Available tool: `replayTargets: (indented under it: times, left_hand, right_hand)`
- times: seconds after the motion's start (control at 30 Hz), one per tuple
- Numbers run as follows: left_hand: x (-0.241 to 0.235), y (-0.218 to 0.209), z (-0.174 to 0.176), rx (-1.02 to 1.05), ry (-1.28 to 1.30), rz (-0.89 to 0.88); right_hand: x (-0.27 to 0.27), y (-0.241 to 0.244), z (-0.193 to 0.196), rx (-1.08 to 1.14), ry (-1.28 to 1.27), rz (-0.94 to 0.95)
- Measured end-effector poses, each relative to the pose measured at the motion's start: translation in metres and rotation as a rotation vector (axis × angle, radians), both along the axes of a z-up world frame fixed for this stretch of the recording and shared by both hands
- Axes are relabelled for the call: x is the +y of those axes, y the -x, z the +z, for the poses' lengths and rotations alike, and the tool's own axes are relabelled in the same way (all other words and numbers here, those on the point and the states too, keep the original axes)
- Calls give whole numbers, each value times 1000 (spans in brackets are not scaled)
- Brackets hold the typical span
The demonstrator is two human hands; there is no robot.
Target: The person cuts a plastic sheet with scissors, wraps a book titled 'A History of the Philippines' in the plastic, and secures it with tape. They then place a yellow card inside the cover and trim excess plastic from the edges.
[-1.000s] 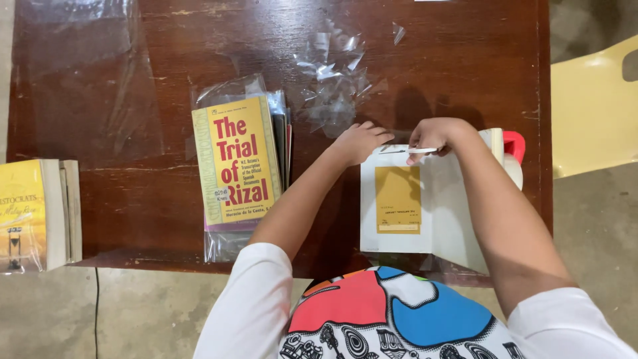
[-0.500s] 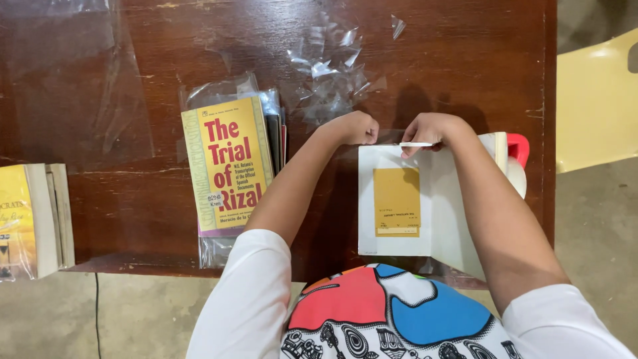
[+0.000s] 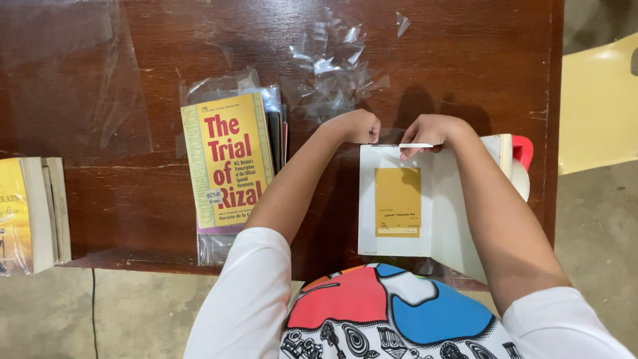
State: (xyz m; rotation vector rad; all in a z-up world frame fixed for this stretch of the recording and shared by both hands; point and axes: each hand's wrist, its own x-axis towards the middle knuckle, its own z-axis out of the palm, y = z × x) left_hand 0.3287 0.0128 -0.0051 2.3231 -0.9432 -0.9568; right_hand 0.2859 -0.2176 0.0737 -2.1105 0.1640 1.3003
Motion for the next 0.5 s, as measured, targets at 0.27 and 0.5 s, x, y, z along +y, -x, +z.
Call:
replayTargets:
  times: [0.27, 0.5]
  left_hand:
    - [1, 2, 7, 2, -21, 5]
    - [-1, 0, 0, 14, -25, 15]
  right_hand:
    - [4, 1, 2, -18, -16, 7]
    - [17, -3, -12, -53, -8, 61]
